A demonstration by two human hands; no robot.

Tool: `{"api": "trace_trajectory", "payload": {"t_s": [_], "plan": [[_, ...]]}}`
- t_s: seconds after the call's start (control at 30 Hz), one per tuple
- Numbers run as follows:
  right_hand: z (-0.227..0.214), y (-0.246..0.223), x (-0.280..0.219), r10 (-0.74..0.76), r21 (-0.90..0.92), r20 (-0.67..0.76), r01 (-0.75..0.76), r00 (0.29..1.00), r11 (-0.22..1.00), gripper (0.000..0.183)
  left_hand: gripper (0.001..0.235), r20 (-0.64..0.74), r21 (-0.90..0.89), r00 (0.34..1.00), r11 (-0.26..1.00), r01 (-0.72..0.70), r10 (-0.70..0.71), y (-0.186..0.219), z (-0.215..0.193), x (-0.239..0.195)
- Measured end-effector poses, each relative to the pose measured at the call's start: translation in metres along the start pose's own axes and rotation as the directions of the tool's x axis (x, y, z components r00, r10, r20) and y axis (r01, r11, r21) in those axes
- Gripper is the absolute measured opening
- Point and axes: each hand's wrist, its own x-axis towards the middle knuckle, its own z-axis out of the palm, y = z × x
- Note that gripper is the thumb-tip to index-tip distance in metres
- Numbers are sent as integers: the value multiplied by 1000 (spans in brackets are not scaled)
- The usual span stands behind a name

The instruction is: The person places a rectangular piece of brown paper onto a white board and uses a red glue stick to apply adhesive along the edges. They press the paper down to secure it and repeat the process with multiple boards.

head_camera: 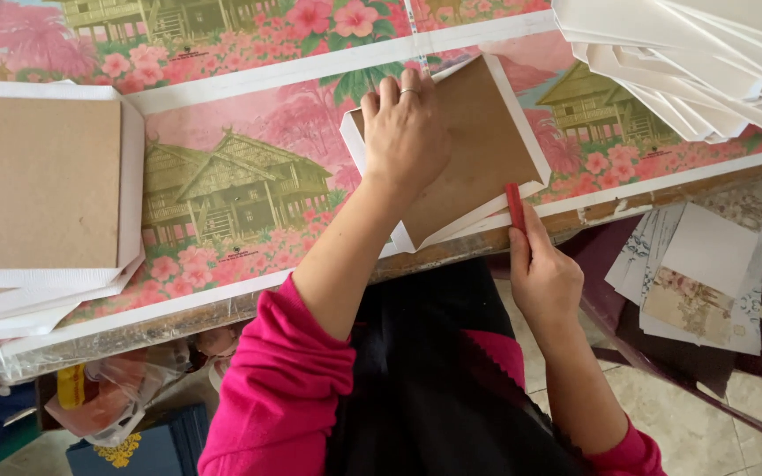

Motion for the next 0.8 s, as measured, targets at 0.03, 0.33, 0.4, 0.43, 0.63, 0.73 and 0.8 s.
{"api": "trace_trajectory", "payload": {"t_s": [0.03,0.33,0.4,0.43,0.63,0.73,0.8], "plan": [[2,2,-1,-29,-13,-40,29,999,999,38,57,-71,-21,997,1000,16,-18,2,3,1],[-27,11,42,-192,5,-211,197,958,980,27,60,45,-11,999,999,-30,31,17,13,-23],[-23,1,69,-251,-13,-291,259,923,966,24,56,-217,-4,974,998,-68,66,17,15,-31],[-16,-6,84,-268,53,-281,294,921,954,23,54,-216,-6,974,997,-76,73,16,14,-33],[20,-43,122,-308,-93,-236,294,922,951,25,55,-258,-39,958,989,-141,126,7,35,-40],[30,-4,138,-261,-199,-159,228,952,953,25,59,-174,-151,974,974,-170,143,-31,4,-51],[33,9,144,-174,-216,-76,154,982,964,30,64,-104,-241,983,955,-175,154,-53,-13,-60]]}}
